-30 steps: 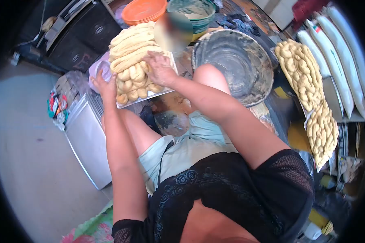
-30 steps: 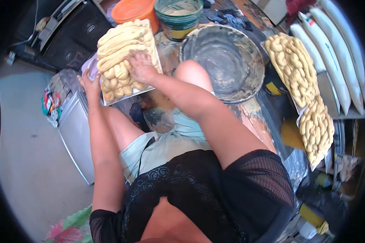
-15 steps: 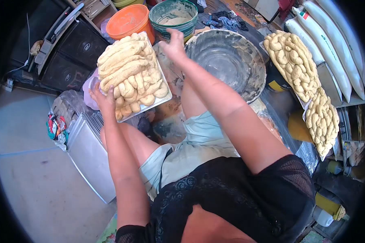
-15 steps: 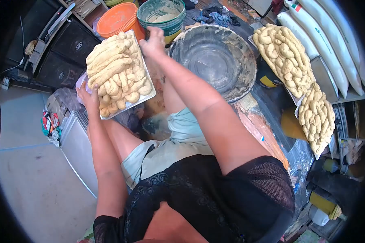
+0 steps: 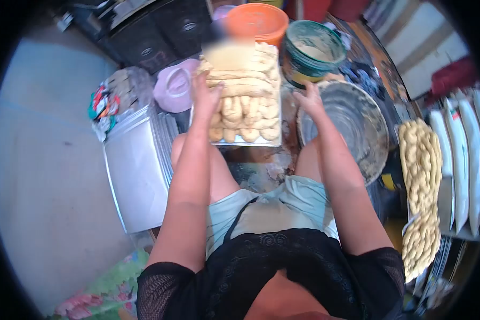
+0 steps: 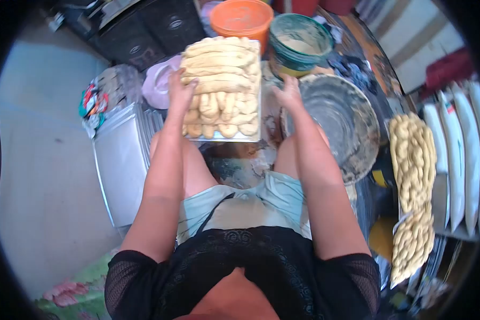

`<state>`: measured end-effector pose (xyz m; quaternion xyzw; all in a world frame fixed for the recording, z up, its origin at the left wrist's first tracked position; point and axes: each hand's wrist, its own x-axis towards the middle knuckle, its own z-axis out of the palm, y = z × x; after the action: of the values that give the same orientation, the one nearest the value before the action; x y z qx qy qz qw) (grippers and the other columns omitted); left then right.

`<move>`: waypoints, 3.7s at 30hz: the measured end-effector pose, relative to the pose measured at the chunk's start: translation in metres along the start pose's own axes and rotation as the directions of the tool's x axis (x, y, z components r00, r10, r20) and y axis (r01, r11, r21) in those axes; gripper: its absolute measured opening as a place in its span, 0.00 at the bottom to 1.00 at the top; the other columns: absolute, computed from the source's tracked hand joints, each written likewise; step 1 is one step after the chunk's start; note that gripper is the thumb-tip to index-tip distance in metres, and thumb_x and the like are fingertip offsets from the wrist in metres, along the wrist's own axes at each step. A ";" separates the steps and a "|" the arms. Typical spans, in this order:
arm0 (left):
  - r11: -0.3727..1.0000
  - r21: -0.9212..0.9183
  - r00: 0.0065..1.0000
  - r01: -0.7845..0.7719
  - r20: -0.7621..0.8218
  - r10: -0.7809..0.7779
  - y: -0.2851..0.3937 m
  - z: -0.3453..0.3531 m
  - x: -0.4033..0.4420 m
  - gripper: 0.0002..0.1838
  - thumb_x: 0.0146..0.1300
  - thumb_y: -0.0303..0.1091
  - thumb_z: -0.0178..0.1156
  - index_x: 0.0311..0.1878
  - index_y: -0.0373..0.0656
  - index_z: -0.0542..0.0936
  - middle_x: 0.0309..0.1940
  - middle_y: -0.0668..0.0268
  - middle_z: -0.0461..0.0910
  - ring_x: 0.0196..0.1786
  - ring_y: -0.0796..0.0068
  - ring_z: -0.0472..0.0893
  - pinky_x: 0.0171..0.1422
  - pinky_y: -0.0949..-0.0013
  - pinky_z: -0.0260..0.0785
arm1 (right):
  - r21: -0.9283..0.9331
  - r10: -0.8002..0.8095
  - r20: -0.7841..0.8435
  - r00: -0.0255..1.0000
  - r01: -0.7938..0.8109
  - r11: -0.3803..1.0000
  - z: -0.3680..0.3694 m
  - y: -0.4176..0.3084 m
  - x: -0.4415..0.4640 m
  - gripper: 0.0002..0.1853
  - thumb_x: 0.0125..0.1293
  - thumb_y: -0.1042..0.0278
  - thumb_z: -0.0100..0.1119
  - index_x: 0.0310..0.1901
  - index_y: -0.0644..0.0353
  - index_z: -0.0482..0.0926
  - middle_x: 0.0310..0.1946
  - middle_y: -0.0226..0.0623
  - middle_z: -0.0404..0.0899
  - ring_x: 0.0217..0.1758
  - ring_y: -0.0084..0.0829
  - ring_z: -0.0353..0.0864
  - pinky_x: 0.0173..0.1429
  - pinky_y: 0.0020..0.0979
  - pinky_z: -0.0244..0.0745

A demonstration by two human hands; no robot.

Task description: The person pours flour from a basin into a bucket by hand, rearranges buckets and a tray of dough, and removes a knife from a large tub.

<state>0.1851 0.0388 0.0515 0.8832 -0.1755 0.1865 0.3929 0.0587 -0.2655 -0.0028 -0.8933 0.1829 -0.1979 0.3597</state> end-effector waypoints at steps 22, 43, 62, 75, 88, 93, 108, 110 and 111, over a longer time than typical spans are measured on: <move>0.784 0.613 0.665 0.097 0.546 -0.509 -0.346 0.000 0.096 0.25 0.52 0.46 0.60 0.48 0.37 0.78 0.47 0.47 0.77 0.52 0.51 0.76 0.58 0.59 0.66 | -0.019 0.032 0.228 0.973 -0.029 0.999 0.009 -0.046 0.018 0.24 0.55 0.68 0.60 0.55 0.54 0.71 0.47 0.37 0.69 0.40 0.28 0.73 0.46 0.28 0.72; 0.820 0.572 0.460 -0.015 0.732 -0.502 -0.373 0.174 0.064 0.33 0.59 0.55 0.52 0.68 0.65 0.59 0.73 0.54 0.26 0.73 0.39 0.33 0.65 0.31 0.43 | -0.042 0.240 0.344 0.908 -0.241 0.970 0.033 -0.031 0.077 0.25 0.57 0.77 0.57 0.58 0.59 0.66 0.58 0.37 0.63 0.47 0.28 0.73 0.51 0.29 0.71; 0.953 -0.298 0.535 -0.061 -0.815 -0.221 -0.274 -0.201 0.228 0.28 0.49 0.18 0.50 0.58 0.26 0.69 0.49 0.50 0.76 0.47 0.64 0.77 0.54 0.70 0.67 | 0.010 0.080 0.235 0.969 -0.085 0.996 0.027 -0.076 0.061 0.25 0.57 0.74 0.58 0.59 0.57 0.67 0.52 0.37 0.65 0.44 0.28 0.72 0.47 0.27 0.72; 0.535 -0.481 0.325 0.695 -0.453 -0.830 -0.292 -0.242 0.086 0.42 0.49 0.42 0.64 0.67 0.42 0.59 0.70 0.43 0.29 0.70 0.46 0.52 0.67 0.54 0.57 | -0.025 -0.041 0.150 0.988 0.045 0.999 -0.018 -0.070 0.004 0.26 0.56 0.65 0.61 0.57 0.60 0.68 0.52 0.42 0.66 0.43 0.32 0.72 0.49 0.31 0.71; 0.911 -0.303 0.903 0.279 -0.239 -0.356 -0.055 -0.116 0.047 0.37 0.52 0.42 0.67 0.64 0.45 0.65 0.69 0.40 0.29 0.72 0.43 0.41 0.70 0.53 0.47 | 0.772 0.777 0.261 0.573 -0.607 0.188 0.004 -0.004 0.124 0.43 0.53 0.50 0.65 0.65 0.59 0.55 0.56 0.46 0.62 0.53 0.43 0.66 0.54 0.41 0.70; 0.956 -0.072 0.949 0.284 -0.124 -0.291 -0.054 -0.075 0.024 0.34 0.52 0.41 0.66 0.63 0.46 0.66 0.70 0.42 0.31 0.73 0.46 0.40 0.72 0.55 0.43 | 0.925 0.784 0.357 0.507 -0.309 -0.221 0.021 0.086 0.183 0.51 0.53 0.45 0.63 0.69 0.60 0.43 0.68 0.57 0.43 0.70 0.48 0.47 0.69 0.51 0.49; 0.885 -0.224 0.911 0.408 0.046 -0.409 -0.079 -0.055 0.073 0.29 0.55 0.43 0.64 0.60 0.47 0.70 0.70 0.47 0.39 0.73 0.54 0.44 0.72 0.59 0.44 | -0.081 -0.050 -0.697 0.715 -0.009 0.997 0.052 0.053 0.231 0.31 0.52 0.65 0.66 0.56 0.68 0.66 0.55 0.52 0.68 0.58 0.42 0.68 0.59 0.41 0.66; 0.890 -0.205 0.912 0.407 0.041 -0.407 -0.069 -0.052 0.075 0.29 0.54 0.42 0.64 0.60 0.47 0.70 0.70 0.46 0.39 0.72 0.51 0.46 0.71 0.58 0.45 | 0.126 0.149 -0.418 0.896 -0.106 0.986 0.072 0.031 0.271 0.30 0.52 0.63 0.65 0.55 0.68 0.68 0.53 0.50 0.70 0.52 0.42 0.72 0.53 0.40 0.69; 0.893 -0.188 0.911 0.410 0.045 -0.409 -0.066 -0.053 0.076 0.29 0.54 0.42 0.64 0.60 0.47 0.70 0.70 0.46 0.39 0.72 0.50 0.46 0.71 0.58 0.46 | 0.349 0.401 -0.279 0.872 -0.297 0.889 0.095 0.021 0.293 0.29 0.52 0.62 0.65 0.54 0.68 0.70 0.51 0.48 0.72 0.47 0.42 0.74 0.48 0.39 0.71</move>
<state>0.2713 0.1084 0.0786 0.8584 -0.0036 0.0799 0.5067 0.3510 -0.3627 -0.0158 -0.7323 0.3711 -0.3068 0.4815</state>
